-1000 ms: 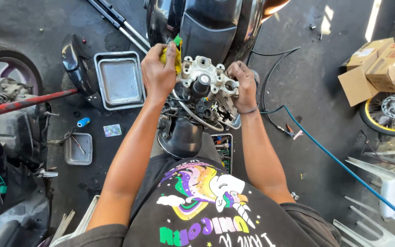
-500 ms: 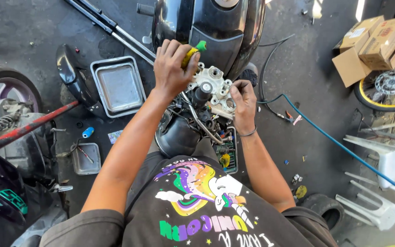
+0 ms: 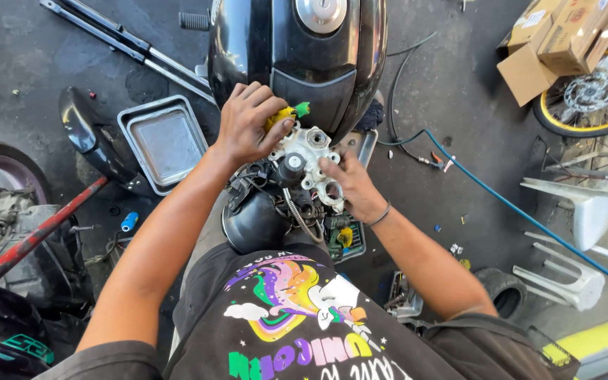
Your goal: Repairing the steering stem of a motorcycle by hammering and cleaning the components.
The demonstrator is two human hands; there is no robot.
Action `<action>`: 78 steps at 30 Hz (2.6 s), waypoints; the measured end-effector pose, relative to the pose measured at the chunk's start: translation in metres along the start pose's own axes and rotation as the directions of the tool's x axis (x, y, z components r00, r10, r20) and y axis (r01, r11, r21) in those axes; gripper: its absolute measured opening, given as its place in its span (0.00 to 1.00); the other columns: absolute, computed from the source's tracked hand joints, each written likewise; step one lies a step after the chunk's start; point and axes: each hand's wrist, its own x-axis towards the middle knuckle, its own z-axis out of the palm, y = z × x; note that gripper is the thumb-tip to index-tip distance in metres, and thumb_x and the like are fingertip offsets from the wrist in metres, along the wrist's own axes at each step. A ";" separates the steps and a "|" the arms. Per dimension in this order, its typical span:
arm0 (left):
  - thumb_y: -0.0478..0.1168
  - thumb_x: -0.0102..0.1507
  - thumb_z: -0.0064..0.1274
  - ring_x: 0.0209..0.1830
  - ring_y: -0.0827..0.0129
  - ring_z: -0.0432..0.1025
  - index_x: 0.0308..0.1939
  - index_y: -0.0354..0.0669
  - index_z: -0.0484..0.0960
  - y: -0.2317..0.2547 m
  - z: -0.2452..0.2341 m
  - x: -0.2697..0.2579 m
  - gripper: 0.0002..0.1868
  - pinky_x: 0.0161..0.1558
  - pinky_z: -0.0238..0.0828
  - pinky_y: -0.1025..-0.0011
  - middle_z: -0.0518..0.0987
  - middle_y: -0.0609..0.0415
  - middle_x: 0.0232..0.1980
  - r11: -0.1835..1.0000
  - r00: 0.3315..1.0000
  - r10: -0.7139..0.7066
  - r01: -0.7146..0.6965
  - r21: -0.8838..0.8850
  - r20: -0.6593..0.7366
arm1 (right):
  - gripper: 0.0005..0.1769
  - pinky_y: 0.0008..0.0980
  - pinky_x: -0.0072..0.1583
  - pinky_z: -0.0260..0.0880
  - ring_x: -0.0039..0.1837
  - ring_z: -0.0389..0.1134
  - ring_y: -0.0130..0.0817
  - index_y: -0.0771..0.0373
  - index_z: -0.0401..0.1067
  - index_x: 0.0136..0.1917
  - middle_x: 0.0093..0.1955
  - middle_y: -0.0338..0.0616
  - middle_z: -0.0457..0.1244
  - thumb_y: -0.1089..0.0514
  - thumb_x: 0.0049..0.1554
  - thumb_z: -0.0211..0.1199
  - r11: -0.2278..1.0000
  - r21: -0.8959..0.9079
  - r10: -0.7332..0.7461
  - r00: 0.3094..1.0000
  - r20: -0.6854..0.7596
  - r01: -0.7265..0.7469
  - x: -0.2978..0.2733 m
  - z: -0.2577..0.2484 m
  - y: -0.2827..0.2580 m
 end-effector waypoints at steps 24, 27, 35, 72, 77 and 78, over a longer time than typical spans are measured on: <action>0.57 0.70 0.62 0.30 0.51 0.79 0.35 0.44 0.85 0.002 -0.006 0.003 0.21 0.39 0.73 0.57 0.80 0.50 0.29 0.970 0.975 -0.182 0.199 -0.141 0.125 | 0.20 0.33 0.23 0.67 0.24 0.64 0.39 0.79 0.75 0.64 0.27 0.61 0.64 0.71 0.60 0.75 0.812 0.283 0.368 0.824 0.432 -0.511 -0.001 0.004 -0.004; 0.57 0.70 0.61 0.30 0.52 0.79 0.35 0.45 0.85 0.000 -0.004 0.006 0.21 0.39 0.73 0.57 0.80 0.50 0.29 0.969 0.976 -0.181 0.197 -0.146 0.118 | 0.20 0.32 0.23 0.67 0.24 0.64 0.38 0.78 0.75 0.64 0.27 0.61 0.64 0.72 0.59 0.75 0.823 0.296 0.343 0.840 0.421 -0.485 0.002 0.006 -0.010; 0.56 0.70 0.62 0.31 0.50 0.79 0.35 0.44 0.84 0.003 -0.004 0.007 0.20 0.39 0.73 0.56 0.80 0.49 0.29 0.963 0.973 -0.201 0.217 -0.157 0.111 | 0.17 0.29 0.23 0.66 0.23 0.63 0.36 0.79 0.76 0.62 0.26 0.59 0.63 0.72 0.61 0.73 0.833 0.316 0.304 0.853 0.425 -0.454 0.001 0.008 -0.011; 0.51 0.83 0.50 0.23 0.74 0.56 0.24 0.51 0.72 -0.033 -0.007 -0.014 0.31 0.34 0.57 0.70 0.61 0.58 0.17 0.880 0.855 -0.407 0.462 -0.114 0.322 | 0.23 0.60 0.45 0.85 0.49 0.79 0.59 0.70 0.78 0.63 0.51 0.66 0.73 0.47 0.68 0.71 0.735 0.455 0.670 0.436 -0.601 -0.502 -0.313 -0.160 0.491; 0.54 0.85 0.51 0.30 0.72 0.64 0.26 0.48 0.72 -0.044 -0.002 -0.016 0.32 0.38 0.64 0.68 0.64 0.55 0.21 0.871 0.842 -0.454 0.488 -0.053 0.293 | 0.23 0.62 0.50 0.85 0.54 0.79 0.66 0.75 0.75 0.65 0.59 0.72 0.73 0.51 0.70 0.68 0.489 0.549 0.867 0.311 -0.389 -0.677 -0.357 -0.144 0.531; 0.56 0.84 0.50 0.29 0.66 0.67 0.26 0.49 0.74 -0.042 -0.003 -0.017 0.32 0.39 0.66 0.64 0.69 0.53 0.22 0.861 0.821 -0.495 0.506 0.036 0.286 | 0.24 0.61 0.52 0.85 0.57 0.78 0.65 0.71 0.76 0.66 0.60 0.71 0.73 0.49 0.69 0.70 0.543 0.491 0.836 0.386 -0.390 -0.681 -0.350 -0.149 0.540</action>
